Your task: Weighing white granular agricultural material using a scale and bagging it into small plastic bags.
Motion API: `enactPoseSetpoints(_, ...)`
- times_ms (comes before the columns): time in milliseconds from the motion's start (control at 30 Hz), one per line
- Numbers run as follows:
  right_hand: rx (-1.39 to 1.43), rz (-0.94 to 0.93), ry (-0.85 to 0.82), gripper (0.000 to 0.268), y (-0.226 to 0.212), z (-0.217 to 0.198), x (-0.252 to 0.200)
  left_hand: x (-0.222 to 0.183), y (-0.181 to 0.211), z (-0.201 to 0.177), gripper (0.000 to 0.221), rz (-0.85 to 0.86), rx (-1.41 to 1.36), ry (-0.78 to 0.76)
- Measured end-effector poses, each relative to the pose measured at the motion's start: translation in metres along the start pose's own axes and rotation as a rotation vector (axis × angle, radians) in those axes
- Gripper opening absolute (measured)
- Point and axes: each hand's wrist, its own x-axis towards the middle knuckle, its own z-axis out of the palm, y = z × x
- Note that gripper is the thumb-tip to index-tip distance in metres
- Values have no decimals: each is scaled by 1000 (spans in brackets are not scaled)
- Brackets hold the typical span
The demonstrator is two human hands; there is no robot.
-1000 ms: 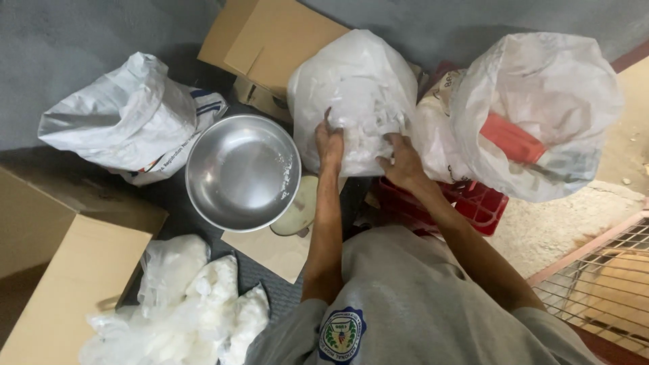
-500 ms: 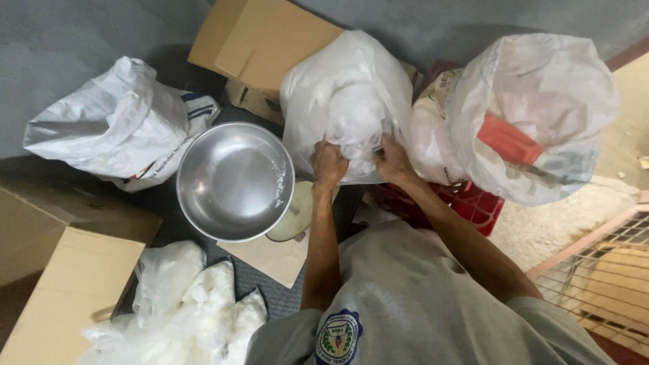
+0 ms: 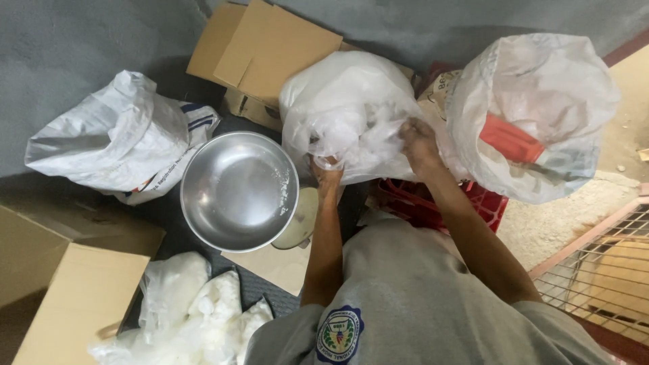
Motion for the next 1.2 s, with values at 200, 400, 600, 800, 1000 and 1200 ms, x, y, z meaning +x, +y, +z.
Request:
enactPoseSetpoints(200, 700, 183, 34, 36, 17, -23, 17, 18, 2, 1, 41, -33, 25, -32)
enactPoseSetpoints(400, 349, 83, -35, 37, -34, 12, -29, 16, 2, 7, 35, -121, 30, -40)
enactPoseSetpoints(600, -320, -165, -204, 45, 62, 26, 16, 8, 68, -41, 36, -75, 32, 7)
enactPoseSetpoints(800, -1027, -229, -479, 32, 91, 59, 16, 11, 94, -47, 46, 47, -201, -202)
enactPoseSetpoints(1000, -954, -162, -521, 45, 13, 41, 10, 34, 21, 15, 68, -126, -73, 46)
enactPoseSetpoints(1200, -579, 11, -247, 36, 11, -13, 46, 42, 2, 61, 62, -174, 48, 189)
